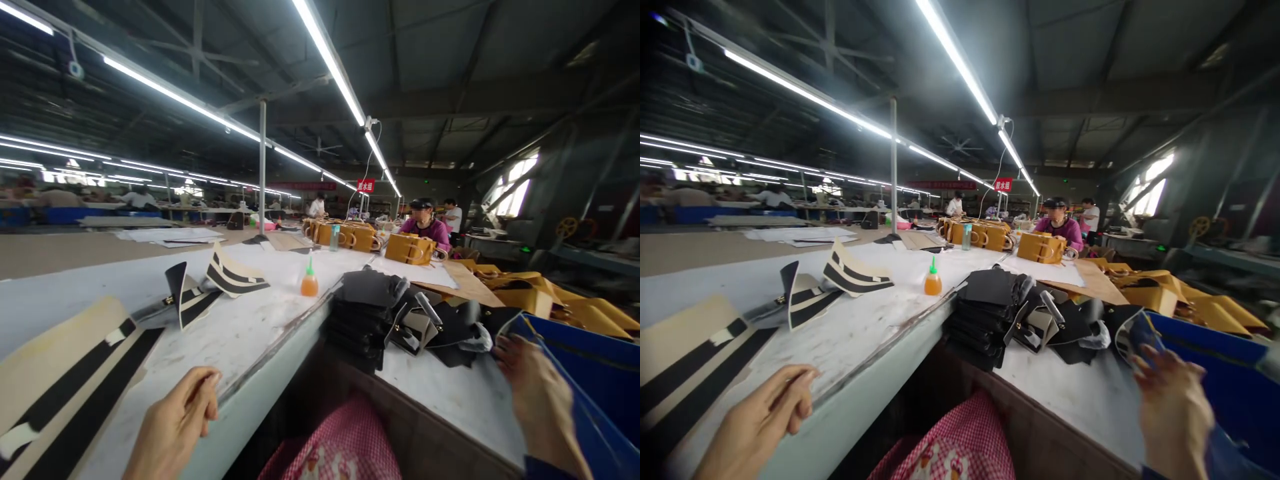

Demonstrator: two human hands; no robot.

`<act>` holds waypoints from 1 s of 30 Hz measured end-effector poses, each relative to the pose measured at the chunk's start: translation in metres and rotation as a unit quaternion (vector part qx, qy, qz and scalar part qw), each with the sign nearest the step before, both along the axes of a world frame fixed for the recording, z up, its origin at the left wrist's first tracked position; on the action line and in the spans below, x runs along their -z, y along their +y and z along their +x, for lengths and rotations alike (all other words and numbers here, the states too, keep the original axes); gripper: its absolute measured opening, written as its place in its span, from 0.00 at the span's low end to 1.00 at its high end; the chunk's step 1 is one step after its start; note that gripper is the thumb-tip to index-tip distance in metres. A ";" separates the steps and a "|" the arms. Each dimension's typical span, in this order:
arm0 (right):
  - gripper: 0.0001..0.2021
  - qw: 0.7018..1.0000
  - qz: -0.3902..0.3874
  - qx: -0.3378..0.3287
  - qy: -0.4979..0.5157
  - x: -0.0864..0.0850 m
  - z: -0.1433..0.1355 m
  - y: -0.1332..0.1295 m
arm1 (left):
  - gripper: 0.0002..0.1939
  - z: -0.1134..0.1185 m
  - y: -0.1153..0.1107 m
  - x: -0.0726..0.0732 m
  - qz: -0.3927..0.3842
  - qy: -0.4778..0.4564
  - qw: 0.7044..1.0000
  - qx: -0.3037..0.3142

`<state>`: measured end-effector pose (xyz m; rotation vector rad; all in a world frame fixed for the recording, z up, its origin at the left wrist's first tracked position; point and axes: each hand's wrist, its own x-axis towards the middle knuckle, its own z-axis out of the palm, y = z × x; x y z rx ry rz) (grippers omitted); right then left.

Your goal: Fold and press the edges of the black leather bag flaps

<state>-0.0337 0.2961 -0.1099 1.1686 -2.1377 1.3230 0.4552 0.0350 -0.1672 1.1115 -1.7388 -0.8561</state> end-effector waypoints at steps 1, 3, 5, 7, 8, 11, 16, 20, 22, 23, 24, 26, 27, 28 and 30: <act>0.23 1.000 -0.017 0.017 -0.004 0.007 -0.005 -0.030 | 0.25 -0.001 -0.001 0.003 0.020 0.001 1.000 0.012; 0.23 1.000 -0.006 0.003 -0.014 0.019 -0.007 -0.097 | 0.25 -0.003 -0.003 0.009 0.040 0.000 0.999 0.014; 0.20 0.999 0.044 -0.028 0.002 0.026 -0.001 -0.162 | 0.25 -0.005 -0.004 0.012 0.051 0.003 0.999 0.010; 0.18 0.993 0.104 -0.052 0.037 0.025 0.010 -0.213 | 0.26 -0.006 -0.004 0.013 0.056 0.006 0.998 0.013; 0.19 0.988 0.133 -0.059 0.053 0.023 0.015 -0.231 | 0.26 -0.007 -0.004 0.013 0.057 0.007 0.998 0.014; 0.19 0.973 0.208 -0.058 0.078 0.014 0.025 -0.262 | 0.27 -0.007 -0.002 0.011 0.055 0.014 0.998 0.012; 0.15 0.954 0.291 -0.052 0.057 -0.001 0.019 -0.269 | 0.26 -0.006 -0.001 0.014 0.053 0.012 0.998 0.010; 0.14 0.947 0.317 -0.056 0.006 -0.010 0.008 -0.270 | 0.24 -0.005 0.000 0.013 0.051 0.002 0.999 0.020; 0.14 0.946 0.315 -0.071 -0.017 -0.012 0.002 -0.271 | 0.22 -0.005 0.003 0.010 0.051 -0.002 0.998 0.029; 0.14 0.947 0.310 -0.081 -0.028 -0.013 0.000 -0.271 | 0.22 -0.005 0.004 0.008 0.051 -0.003 0.998 0.030; 0.14 0.948 0.304 -0.090 -0.039 -0.013 -0.003 -0.272 | 0.22 -0.005 0.005 0.007 0.050 -0.003 0.998 0.028; 0.14 0.949 0.290 -0.105 -0.064 -0.013 -0.008 -0.272 | 0.22 -0.005 0.007 0.005 0.052 0.000 0.998 0.023; 0.14 0.950 0.281 -0.111 -0.077 -0.012 -0.010 -0.273 | 0.23 -0.006 0.007 0.004 0.054 -0.001 0.998 0.022; 0.14 0.951 0.272 -0.115 -0.091 -0.012 -0.012 -0.273 | 0.23 -0.006 0.007 0.004 0.056 -0.004 0.998 0.021; 0.13 0.953 0.251 -0.123 -0.121 -0.011 -0.014 -0.273 | 0.23 -0.006 0.007 0.004 0.060 -0.014 0.998 0.020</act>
